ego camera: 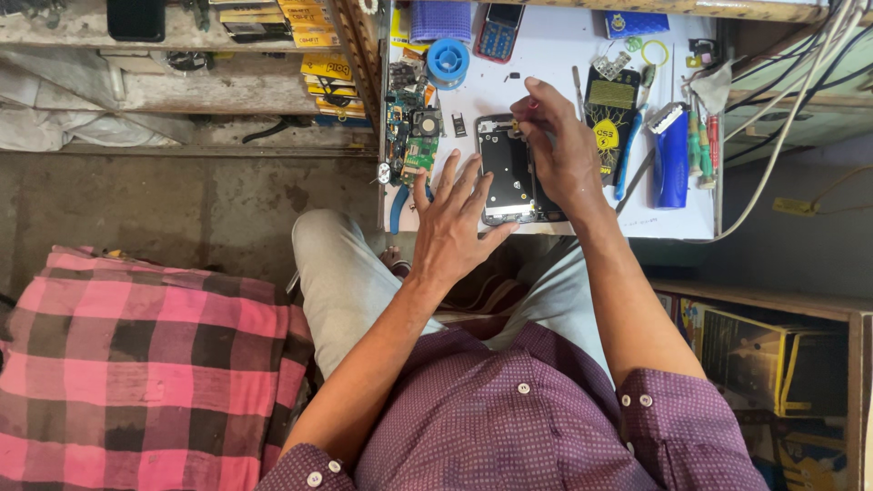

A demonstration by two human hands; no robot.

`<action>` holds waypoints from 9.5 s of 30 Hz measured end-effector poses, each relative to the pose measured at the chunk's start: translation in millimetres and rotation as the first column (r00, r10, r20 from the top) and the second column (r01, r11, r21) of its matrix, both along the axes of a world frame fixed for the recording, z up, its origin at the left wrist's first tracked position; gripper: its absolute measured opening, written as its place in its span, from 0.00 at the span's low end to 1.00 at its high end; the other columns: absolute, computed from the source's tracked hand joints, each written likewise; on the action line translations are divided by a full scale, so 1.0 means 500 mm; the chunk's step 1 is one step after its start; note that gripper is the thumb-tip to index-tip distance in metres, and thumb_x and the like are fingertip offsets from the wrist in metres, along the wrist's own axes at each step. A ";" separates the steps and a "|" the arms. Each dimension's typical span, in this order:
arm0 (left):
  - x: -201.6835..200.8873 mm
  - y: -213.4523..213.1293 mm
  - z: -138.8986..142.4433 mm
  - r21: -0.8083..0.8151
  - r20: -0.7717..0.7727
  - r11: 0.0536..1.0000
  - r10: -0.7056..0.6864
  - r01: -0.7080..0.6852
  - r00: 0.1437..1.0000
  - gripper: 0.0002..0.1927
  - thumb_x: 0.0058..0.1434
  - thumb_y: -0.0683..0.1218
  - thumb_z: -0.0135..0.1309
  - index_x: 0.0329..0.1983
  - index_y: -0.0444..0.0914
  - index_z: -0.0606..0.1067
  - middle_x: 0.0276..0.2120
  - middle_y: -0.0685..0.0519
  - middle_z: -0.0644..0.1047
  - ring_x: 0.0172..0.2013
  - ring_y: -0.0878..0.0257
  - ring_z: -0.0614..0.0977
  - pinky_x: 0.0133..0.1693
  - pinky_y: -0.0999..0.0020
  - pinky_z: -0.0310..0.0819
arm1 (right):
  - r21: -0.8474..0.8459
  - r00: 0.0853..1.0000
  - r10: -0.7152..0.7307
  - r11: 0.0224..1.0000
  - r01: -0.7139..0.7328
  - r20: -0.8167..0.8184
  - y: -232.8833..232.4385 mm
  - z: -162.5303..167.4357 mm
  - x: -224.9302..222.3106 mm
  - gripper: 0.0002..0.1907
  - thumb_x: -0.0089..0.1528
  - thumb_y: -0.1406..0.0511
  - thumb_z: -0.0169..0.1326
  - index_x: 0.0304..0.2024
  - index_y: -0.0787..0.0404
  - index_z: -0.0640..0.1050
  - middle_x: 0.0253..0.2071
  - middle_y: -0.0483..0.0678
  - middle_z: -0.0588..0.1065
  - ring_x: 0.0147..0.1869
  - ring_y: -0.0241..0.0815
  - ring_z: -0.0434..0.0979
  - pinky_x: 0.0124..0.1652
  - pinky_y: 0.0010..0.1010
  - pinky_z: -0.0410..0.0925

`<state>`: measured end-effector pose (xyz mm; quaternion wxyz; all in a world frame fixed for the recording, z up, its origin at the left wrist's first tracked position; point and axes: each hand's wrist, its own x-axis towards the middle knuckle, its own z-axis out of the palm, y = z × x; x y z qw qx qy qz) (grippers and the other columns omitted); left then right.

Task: The person sits at a repair bench working on a disassembled smartphone. They hold the phone chassis steady with one hand while using a red screwdriver to unscrew and adjust internal components, occasionally repositioning the phone and picking at small parts on the workbench.

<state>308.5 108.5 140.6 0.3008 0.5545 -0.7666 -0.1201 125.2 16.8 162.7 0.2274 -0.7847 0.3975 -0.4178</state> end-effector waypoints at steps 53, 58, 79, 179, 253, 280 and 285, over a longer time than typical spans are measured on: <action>0.003 0.039 -0.008 0.011 -0.004 1.000 0.009 -0.009 1.000 0.37 0.56 0.63 0.65 0.60 0.33 0.76 0.68 0.45 0.69 0.72 0.50 0.61 0.69 0.39 0.40 | 0.176 0.903 -0.062 0.984 -0.015 0.425 0.017 -0.027 0.028 0.21 0.73 0.77 0.53 0.68 0.62 0.70 0.51 0.48 0.72 0.57 0.36 0.74 0.55 0.27 0.70; 0.002 0.041 -0.008 -0.001 -0.008 1.000 0.011 -0.011 1.000 0.37 0.56 0.63 0.65 0.59 0.33 0.76 0.68 0.45 0.69 0.72 0.49 0.61 0.69 0.39 0.41 | 0.097 0.953 -0.066 0.995 0.039 0.296 0.015 -0.023 0.021 0.21 0.71 0.77 0.57 0.66 0.62 0.71 0.55 0.49 0.71 0.58 0.36 0.74 0.56 0.27 0.71; -0.004 0.042 -0.001 0.018 -0.025 1.000 0.006 -0.006 1.000 0.37 0.55 0.63 0.65 0.60 0.34 0.76 0.67 0.46 0.70 0.72 0.50 0.61 0.69 0.40 0.41 | 0.148 0.923 -0.052 0.989 -0.006 0.382 0.013 -0.010 0.007 0.20 0.73 0.77 0.53 0.66 0.63 0.71 0.53 0.47 0.74 0.56 0.36 0.76 0.56 0.28 0.72; -0.029 0.040 -0.005 0.022 -0.037 1.000 0.005 -0.005 0.999 0.37 0.54 0.63 0.65 0.59 0.34 0.77 0.67 0.46 0.70 0.72 0.49 0.61 0.69 0.39 0.40 | 0.110 0.974 -0.069 0.993 0.046 0.217 0.033 -0.018 -0.024 0.32 0.72 0.80 0.53 0.74 0.59 0.58 0.58 0.52 0.69 0.58 0.41 0.77 0.59 0.31 0.73; -0.034 0.038 -0.009 0.008 -0.032 1.000 0.011 -0.011 0.999 0.38 0.55 0.64 0.65 0.59 0.34 0.77 0.67 0.46 0.70 0.72 0.49 0.61 0.69 0.40 0.42 | 0.209 0.931 -0.123 0.977 0.053 0.343 0.010 -0.014 -0.035 0.40 0.71 0.82 0.57 0.76 0.56 0.52 0.54 0.54 0.72 0.50 0.41 0.82 0.49 0.29 0.78; -0.033 0.045 -0.010 -0.004 -0.029 1.000 0.003 -0.003 1.000 0.37 0.55 0.64 0.65 0.59 0.34 0.77 0.67 0.46 0.70 0.72 0.49 0.61 0.69 0.38 0.42 | 0.546 0.909 -0.205 0.837 -0.029 0.362 -0.043 0.022 -0.048 0.37 0.70 0.76 0.60 0.74 0.57 0.55 0.34 0.43 0.75 0.40 0.33 0.77 0.44 0.24 0.69; -0.033 0.047 -0.008 -0.004 -0.026 1.000 -0.001 0.001 1.000 0.37 0.55 0.64 0.65 0.59 0.34 0.77 0.67 0.46 0.70 0.71 0.49 0.61 0.68 0.38 0.42 | 0.596 0.903 -0.187 0.798 -0.091 0.388 -0.050 0.022 -0.057 0.36 0.70 0.77 0.58 0.74 0.57 0.56 0.35 0.45 0.77 0.39 0.33 0.76 0.43 0.24 0.68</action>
